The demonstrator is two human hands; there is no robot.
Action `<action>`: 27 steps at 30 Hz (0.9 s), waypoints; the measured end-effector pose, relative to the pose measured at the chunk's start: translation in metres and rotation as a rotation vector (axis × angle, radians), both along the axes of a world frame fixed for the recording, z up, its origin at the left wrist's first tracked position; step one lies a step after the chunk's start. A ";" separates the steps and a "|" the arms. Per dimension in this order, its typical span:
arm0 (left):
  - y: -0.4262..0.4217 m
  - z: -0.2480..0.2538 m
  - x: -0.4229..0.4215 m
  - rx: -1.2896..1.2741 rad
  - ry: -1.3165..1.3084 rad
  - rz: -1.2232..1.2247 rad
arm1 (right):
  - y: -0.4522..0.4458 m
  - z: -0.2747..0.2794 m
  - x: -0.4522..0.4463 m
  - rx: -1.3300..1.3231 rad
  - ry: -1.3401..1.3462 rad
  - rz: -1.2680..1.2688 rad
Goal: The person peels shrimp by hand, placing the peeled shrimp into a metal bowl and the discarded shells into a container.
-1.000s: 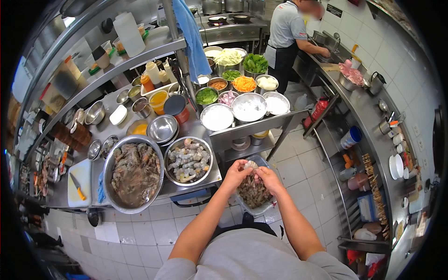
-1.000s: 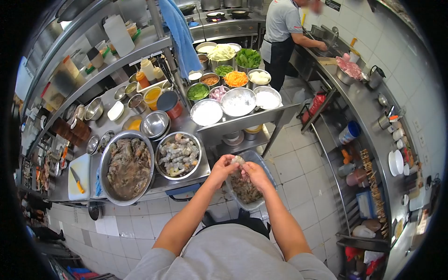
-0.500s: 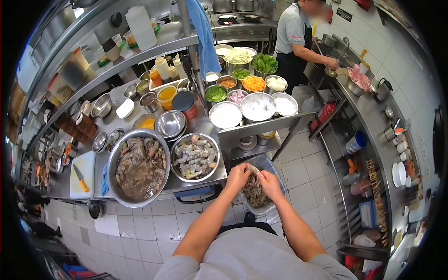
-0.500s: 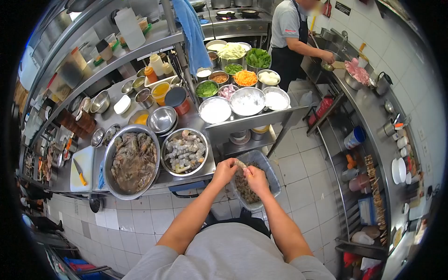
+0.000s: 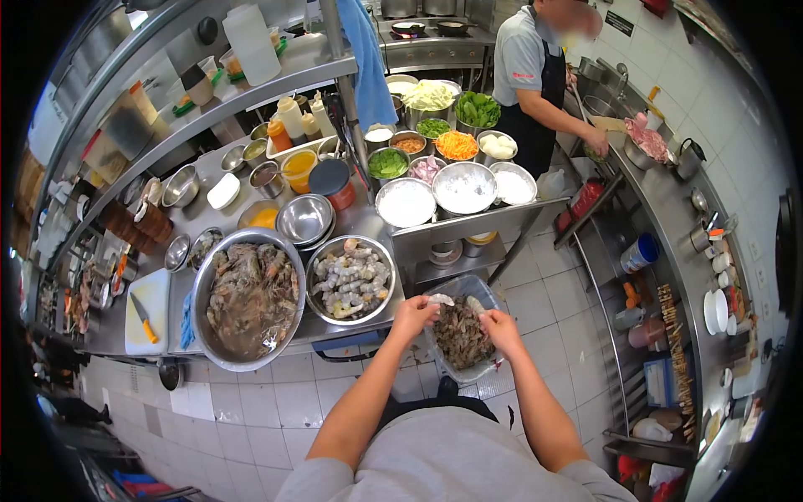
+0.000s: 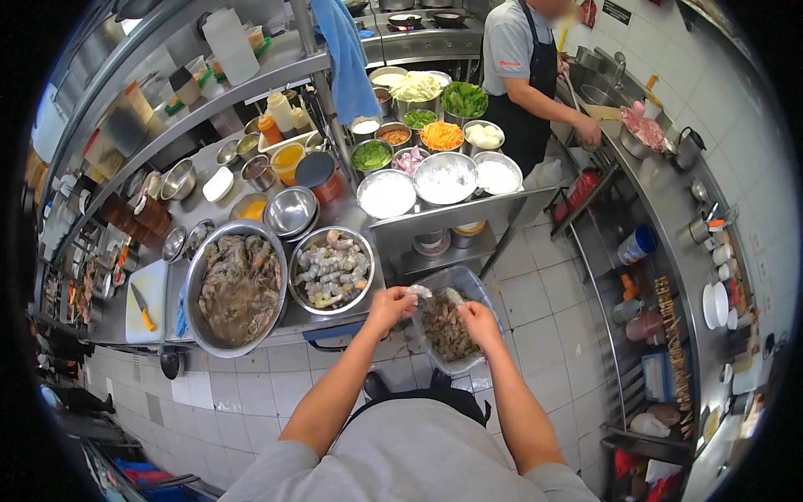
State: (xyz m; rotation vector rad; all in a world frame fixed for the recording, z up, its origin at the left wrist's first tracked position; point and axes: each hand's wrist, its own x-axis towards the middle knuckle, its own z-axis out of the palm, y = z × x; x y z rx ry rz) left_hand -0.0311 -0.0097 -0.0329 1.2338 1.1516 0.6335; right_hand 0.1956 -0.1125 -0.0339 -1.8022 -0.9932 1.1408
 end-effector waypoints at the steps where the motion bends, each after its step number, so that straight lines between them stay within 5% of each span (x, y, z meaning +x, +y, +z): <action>1: -0.004 0.000 0.001 -0.175 -0.176 0.040 | -0.003 -0.006 0.005 0.025 -0.209 0.047; 2: -0.007 0.001 0.001 -0.174 -0.177 0.046 | -0.006 -0.012 0.009 0.026 -0.209 0.052; 4: -0.016 0.017 -0.008 -0.137 -0.252 0.047 | -0.009 -0.023 0.015 0.073 -0.634 0.154; 6: -0.016 0.034 -0.024 -0.089 -0.228 0.088 | -0.012 -0.030 0.018 0.006 -0.495 0.166; 11: 0.024 0.080 -0.072 0.574 0.115 0.282 | -0.014 -0.009 -0.004 -0.109 -0.072 0.085; 13: 0.052 0.098 -0.089 0.621 0.206 0.330 | -0.008 -0.018 -0.005 -0.106 -0.083 0.132; 15: 0.073 0.099 -0.106 0.991 0.311 0.319 | 0.001 -0.016 -0.013 -0.140 -0.078 0.165; 18: 0.079 0.087 -0.129 0.939 0.592 0.210 | 0.013 -0.035 -0.015 -0.074 -0.147 0.238; 24: 0.032 0.115 -0.199 0.933 0.447 0.504 | 0.021 -0.065 -0.012 -0.011 -0.107 0.265; 27: 0.029 0.104 -0.286 0.832 0.625 0.705 | 0.022 -0.077 -0.004 -0.023 -0.014 0.211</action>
